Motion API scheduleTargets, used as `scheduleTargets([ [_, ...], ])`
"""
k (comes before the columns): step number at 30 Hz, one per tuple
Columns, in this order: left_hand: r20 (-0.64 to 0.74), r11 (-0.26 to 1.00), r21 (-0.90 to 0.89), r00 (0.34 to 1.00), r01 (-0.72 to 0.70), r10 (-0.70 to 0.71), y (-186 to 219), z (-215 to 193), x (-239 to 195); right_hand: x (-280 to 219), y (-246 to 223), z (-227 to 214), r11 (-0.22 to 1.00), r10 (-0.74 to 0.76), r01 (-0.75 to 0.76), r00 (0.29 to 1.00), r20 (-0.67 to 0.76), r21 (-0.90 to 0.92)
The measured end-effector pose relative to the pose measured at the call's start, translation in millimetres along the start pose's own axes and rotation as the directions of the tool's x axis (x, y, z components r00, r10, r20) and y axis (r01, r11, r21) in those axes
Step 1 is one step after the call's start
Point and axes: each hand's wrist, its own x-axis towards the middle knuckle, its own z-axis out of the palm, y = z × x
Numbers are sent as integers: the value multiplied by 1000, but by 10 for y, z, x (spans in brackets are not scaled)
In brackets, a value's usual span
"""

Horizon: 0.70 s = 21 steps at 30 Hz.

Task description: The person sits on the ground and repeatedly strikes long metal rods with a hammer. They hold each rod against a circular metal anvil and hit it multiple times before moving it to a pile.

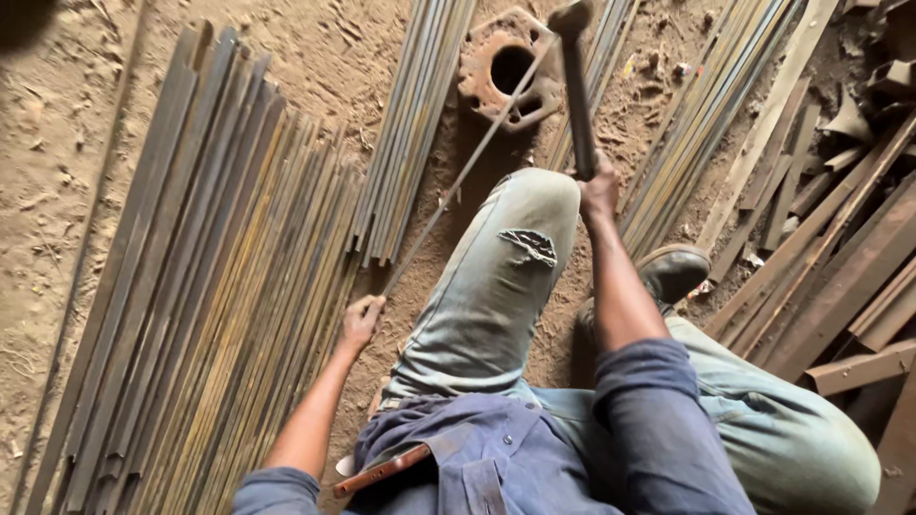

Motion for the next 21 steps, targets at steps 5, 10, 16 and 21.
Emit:
scheduleTargets([
  [5,223,885,-40,867,465,-445,-3,-130,-186,107,-276,-194,966,-199,223,964,-174,129],
  [10,377,822,-176,808,542,-452,75,-177,-168,-78,-220,-163,999,-10,8,997,-81,-31],
  [16,181,923,-190,936,336,-303,159,-197,-260,-225,243,-36,993,-98,98,995,-4,65],
  [21,125,960,105,954,259,-271,204,-196,-267,-357,181,-195,917,343,-371,920,188,147],
])
